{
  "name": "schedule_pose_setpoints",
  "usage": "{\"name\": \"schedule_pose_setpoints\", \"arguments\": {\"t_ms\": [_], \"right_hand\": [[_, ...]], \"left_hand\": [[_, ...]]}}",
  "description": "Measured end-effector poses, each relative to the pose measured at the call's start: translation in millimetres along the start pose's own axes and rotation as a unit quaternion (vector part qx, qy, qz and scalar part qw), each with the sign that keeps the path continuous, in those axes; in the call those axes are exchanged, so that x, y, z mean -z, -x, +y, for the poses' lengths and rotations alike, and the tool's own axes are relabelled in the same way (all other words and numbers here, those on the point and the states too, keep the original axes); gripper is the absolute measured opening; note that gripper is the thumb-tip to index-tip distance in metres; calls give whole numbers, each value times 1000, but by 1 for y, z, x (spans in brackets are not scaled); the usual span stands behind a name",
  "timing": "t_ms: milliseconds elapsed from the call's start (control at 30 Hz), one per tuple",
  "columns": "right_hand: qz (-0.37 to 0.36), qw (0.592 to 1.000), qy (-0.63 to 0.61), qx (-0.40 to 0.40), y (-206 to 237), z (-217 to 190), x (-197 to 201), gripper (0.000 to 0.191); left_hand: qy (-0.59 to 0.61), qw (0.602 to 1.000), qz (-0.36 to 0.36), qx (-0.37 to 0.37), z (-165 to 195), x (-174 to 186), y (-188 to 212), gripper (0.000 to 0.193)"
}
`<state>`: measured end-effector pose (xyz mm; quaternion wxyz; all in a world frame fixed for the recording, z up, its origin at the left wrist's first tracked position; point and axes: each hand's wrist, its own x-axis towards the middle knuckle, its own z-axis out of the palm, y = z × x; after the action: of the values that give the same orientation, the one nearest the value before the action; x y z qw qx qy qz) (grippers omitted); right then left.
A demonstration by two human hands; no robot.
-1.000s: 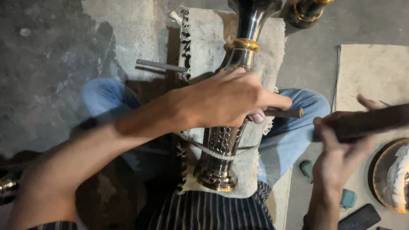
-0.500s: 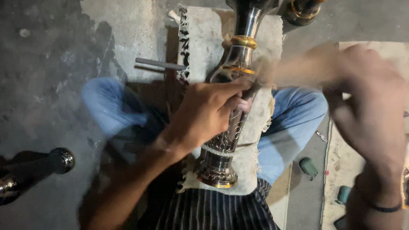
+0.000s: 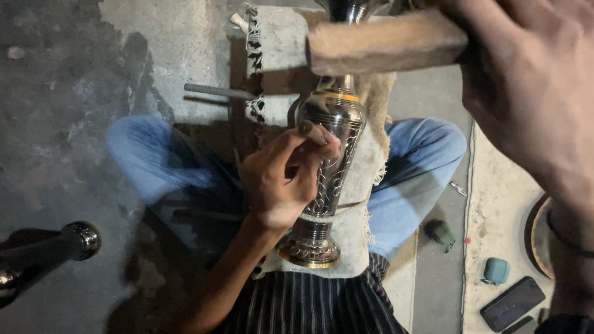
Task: The person sits cross-legged on the floor with an engraved brass vase held against their lap by a strap. They hold a small punch against the vase's patterned surface with one hand and repeatedly strike it with a wooden mallet held in the other hand, working over the engraved design and repositioning the punch around the vase.
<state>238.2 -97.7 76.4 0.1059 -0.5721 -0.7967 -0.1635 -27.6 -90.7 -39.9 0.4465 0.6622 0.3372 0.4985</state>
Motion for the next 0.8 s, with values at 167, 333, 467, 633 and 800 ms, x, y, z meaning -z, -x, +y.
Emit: {"name": "schedule_pose_setpoints", "arguments": {"t_ms": [167, 333, 467, 633, 800], "right_hand": [[-25, 971, -230, -64, -24, -11, 12, 43], [-88, 992, 63, 66, -37, -20, 34, 51], [-136, 988, 50, 53, -40, -21, 38, 61], [-103, 994, 25, 20, -35, -22, 37, 57], [-132, 975, 168, 58, -26, -21, 40, 52]], "left_hand": [[-46, 997, 13, -63, 1, 0, -1, 23], [-137, 986, 4, -95, 5, 0, 1, 29], [-92, 994, -17, -60, 6, 1, -1, 25], [-92, 994, -31, -43, 11, 4, -10, 20], [-135, 986, -84, -56, 14, 10, -23, 18]]}}
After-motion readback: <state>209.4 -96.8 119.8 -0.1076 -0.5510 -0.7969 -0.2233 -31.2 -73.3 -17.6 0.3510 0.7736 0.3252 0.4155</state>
